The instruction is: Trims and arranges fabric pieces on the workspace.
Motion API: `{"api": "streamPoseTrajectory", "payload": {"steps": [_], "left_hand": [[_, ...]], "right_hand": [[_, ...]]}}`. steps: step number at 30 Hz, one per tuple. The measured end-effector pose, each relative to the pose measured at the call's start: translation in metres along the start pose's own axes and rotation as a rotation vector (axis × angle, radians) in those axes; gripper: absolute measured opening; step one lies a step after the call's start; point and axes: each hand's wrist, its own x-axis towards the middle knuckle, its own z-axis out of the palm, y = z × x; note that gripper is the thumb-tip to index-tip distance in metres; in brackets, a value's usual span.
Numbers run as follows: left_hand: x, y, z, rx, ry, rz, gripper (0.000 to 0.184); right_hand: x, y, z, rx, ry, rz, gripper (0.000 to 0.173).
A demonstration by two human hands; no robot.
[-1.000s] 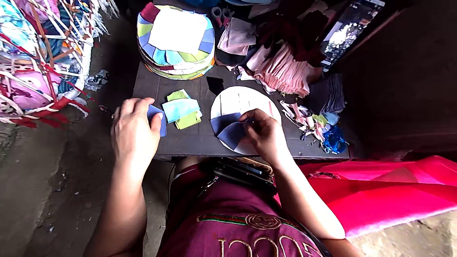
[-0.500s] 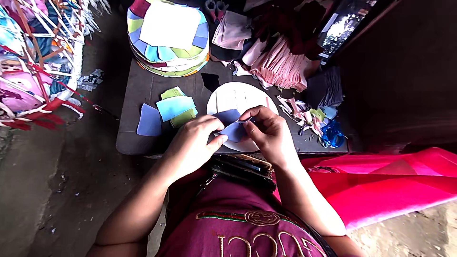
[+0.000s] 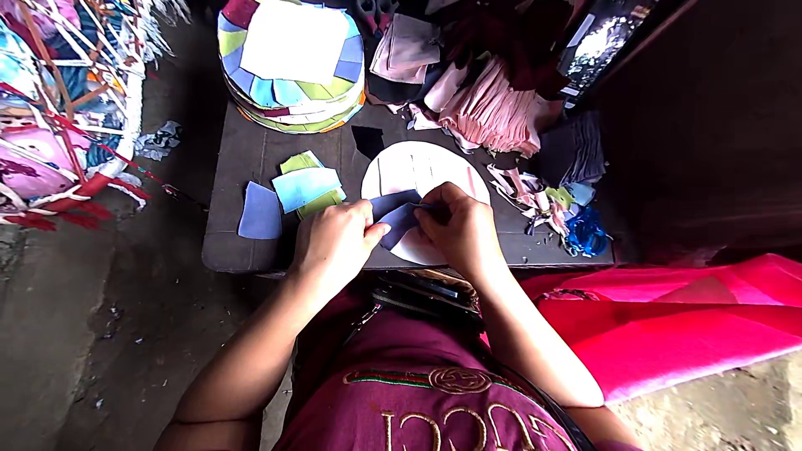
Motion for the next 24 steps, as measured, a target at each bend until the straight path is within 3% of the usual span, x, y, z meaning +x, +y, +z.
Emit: {"api": "streamPoseTrajectory", "payload": {"steps": [6, 10, 14, 24], "left_hand": [[-0.01, -0.007, 0.004, -0.12, 0.205, 0.033, 0.017], [-0.024, -0.011, 0.014, -0.11, 0.356, 0.196, 0.027], [-0.033, -0.018, 0.031, 0.019, 0.359, 0.346, 0.034], [-0.037, -0.024, 0.041, 0.109, 0.359, 0.372, 0.033]], "right_hand": [[0.0, 0.002, 0.0, -0.018, 0.0, -0.014, 0.009], [0.001, 0.002, -0.002, -0.009, -0.02, -0.008, 0.009], [0.001, 0.002, -0.002, -0.001, -0.027, -0.024, 0.009], [0.004, 0.003, -0.004, -0.217, 0.019, -0.068, 0.023]]}}
